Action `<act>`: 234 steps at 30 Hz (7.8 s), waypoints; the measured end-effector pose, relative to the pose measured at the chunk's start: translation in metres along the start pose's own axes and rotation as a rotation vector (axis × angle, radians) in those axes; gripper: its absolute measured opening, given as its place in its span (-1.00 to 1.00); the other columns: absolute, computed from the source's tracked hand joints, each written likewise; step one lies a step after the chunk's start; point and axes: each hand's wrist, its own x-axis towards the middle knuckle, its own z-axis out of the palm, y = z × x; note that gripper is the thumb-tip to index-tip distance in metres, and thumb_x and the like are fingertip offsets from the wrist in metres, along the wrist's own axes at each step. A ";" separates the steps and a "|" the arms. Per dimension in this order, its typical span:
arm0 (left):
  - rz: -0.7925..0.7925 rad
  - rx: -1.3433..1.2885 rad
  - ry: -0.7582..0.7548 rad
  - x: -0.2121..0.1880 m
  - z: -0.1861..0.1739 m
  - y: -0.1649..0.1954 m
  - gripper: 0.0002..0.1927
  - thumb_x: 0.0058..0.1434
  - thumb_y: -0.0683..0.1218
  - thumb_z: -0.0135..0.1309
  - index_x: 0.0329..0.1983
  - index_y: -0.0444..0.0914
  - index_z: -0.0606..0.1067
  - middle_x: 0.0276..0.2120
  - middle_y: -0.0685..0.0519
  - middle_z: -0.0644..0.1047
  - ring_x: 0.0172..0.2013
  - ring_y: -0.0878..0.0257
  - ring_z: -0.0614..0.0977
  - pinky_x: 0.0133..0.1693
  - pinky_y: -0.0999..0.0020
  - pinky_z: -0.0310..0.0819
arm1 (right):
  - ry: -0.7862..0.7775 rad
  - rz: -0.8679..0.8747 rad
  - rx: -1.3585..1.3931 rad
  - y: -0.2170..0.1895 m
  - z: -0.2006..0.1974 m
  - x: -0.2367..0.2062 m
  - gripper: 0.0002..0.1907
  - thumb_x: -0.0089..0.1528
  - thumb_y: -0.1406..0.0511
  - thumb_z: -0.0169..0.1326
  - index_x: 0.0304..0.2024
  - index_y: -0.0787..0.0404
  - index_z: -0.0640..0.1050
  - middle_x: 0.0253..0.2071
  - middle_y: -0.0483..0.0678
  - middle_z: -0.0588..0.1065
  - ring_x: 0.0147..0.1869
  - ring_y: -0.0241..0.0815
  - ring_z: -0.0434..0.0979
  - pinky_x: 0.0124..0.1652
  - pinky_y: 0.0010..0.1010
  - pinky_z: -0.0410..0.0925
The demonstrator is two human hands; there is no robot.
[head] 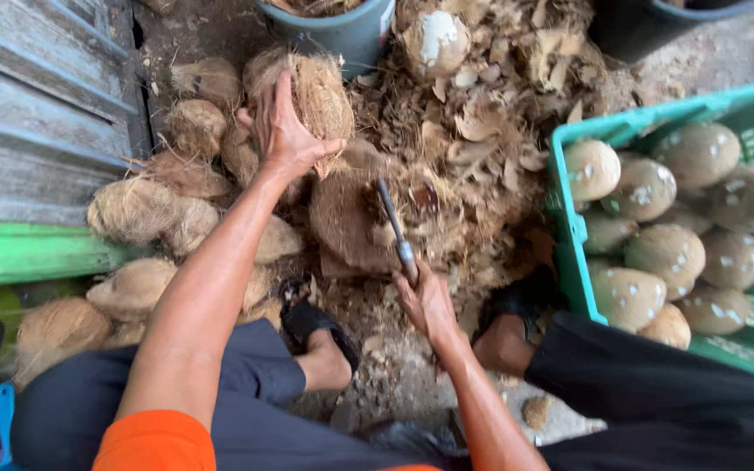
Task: The person sits on the ground and husks coconuts one at a time, chopping off the fibrous outer husk with a machete and rotating the coconut between strikes. Husked coconuts are placed into a green plastic crate beside them.
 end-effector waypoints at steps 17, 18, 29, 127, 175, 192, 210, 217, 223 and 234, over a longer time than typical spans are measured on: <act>0.026 -0.060 -0.038 -0.119 0.030 0.016 0.53 -0.45 0.37 0.61 0.54 -0.09 0.01 0.49 -0.34 0.01 0.44 -0.18 0.11 0.34 -0.30 -0.05 | 0.215 0.065 0.330 0.005 -0.106 0.001 -0.66 0.34 0.10 0.15 -0.23 0.27 0.52 -0.52 -0.12 0.41 -0.55 -0.32 0.33 -0.54 -0.34 0.24; -0.053 -0.045 -0.020 -0.121 0.030 0.013 0.47 -0.42 0.36 0.63 0.50 -0.09 0.06 0.47 -0.40 -0.04 0.43 -0.22 0.09 0.30 -0.33 -0.06 | 0.085 0.095 0.356 0.003 -0.100 -0.003 -0.66 0.32 0.10 0.16 -0.23 0.27 0.52 -0.54 -0.12 0.40 -0.58 -0.31 0.32 -0.56 -0.34 0.24; -0.351 -0.498 -0.066 -0.126 0.016 0.033 0.26 -0.35 0.19 0.59 0.45 -0.08 0.20 0.32 -0.09 0.34 0.30 0.00 0.40 0.27 -0.12 0.30 | -0.006 0.192 -0.088 0.020 -0.105 -0.002 -0.73 0.25 0.18 0.14 -0.06 0.09 0.68 -0.41 -0.14 0.57 -0.42 -0.32 0.54 -0.37 -0.38 0.39; -0.106 -0.316 0.198 -0.130 0.072 0.067 -0.64 0.29 0.12 -0.07 -0.27 -0.24 0.58 -0.26 -0.05 0.58 -0.09 0.01 0.51 0.11 -0.04 0.26 | -0.016 0.152 0.333 -0.017 -0.031 0.010 -0.75 0.29 0.27 0.13 -0.50 0.14 0.48 -0.67 -0.17 0.38 -0.68 -0.29 0.28 -0.66 -0.40 0.24; -0.034 -0.374 0.051 -0.131 0.065 0.040 -0.64 0.39 0.26 -0.08 -0.17 -0.06 0.51 -0.30 0.09 0.48 -0.15 0.06 0.46 -0.02 0.04 0.17 | 0.154 -0.269 0.896 -0.048 -0.108 -0.013 -0.58 0.43 0.26 0.16 -0.51 0.19 0.36 -0.65 -0.19 0.31 -0.65 -0.37 0.25 -0.62 -0.47 0.14; -0.018 -0.092 -0.154 -0.136 0.072 0.044 -0.02 0.07 0.64 -0.07 0.35 -0.06 0.38 -0.07 0.00 0.51 -0.11 0.06 0.55 -0.10 -0.10 0.40 | 0.013 0.098 0.643 -0.039 -0.076 -0.001 -0.65 0.33 0.16 0.16 -0.40 0.14 0.33 -0.63 -0.20 0.33 -0.67 -0.37 0.28 -0.67 -0.44 0.22; -0.677 -0.426 0.194 -0.164 0.084 0.088 -0.32 0.18 0.54 -0.16 -0.13 -0.11 0.44 -0.15 -0.04 0.46 -0.21 0.09 0.56 -0.31 0.03 0.42 | 0.116 -0.124 0.677 -0.034 -0.083 -0.012 -0.76 0.32 0.30 0.13 -0.44 0.19 0.44 -0.64 -0.19 0.35 -0.65 -0.36 0.29 -0.65 -0.45 0.21; -0.669 -0.444 0.139 -0.161 0.067 0.084 -0.37 0.19 0.48 -0.16 -0.22 -0.14 0.46 -0.30 0.03 0.51 -0.26 0.09 0.58 -0.33 0.05 0.37 | -0.163 0.454 0.325 -0.034 -0.032 -0.014 -0.84 0.29 0.32 0.09 -0.40 0.05 0.43 -0.67 -0.23 0.38 -0.69 -0.37 0.26 -0.68 -0.40 0.21; -0.616 -0.616 0.134 -0.162 0.054 0.071 -0.38 0.31 0.41 -0.08 -0.37 -0.24 0.42 -0.41 -0.04 0.49 -0.31 0.04 0.55 -0.21 0.05 0.43 | 0.051 0.070 0.741 -0.030 -0.066 -0.010 -0.74 0.28 0.32 0.14 -0.50 0.24 0.44 -0.68 -0.21 0.34 -0.68 -0.38 0.29 -0.66 -0.45 0.19; -0.790 -0.435 -0.047 -0.147 0.054 0.064 -0.34 0.23 0.51 -0.24 -0.08 -0.07 0.49 -0.34 0.02 0.60 -0.26 0.08 0.63 -0.16 0.06 0.47 | -0.187 0.260 0.486 -0.022 -0.019 -0.011 -0.76 0.25 0.24 0.14 -0.40 0.17 0.38 -0.62 -0.13 0.36 -0.67 -0.26 0.24 -0.69 -0.38 0.25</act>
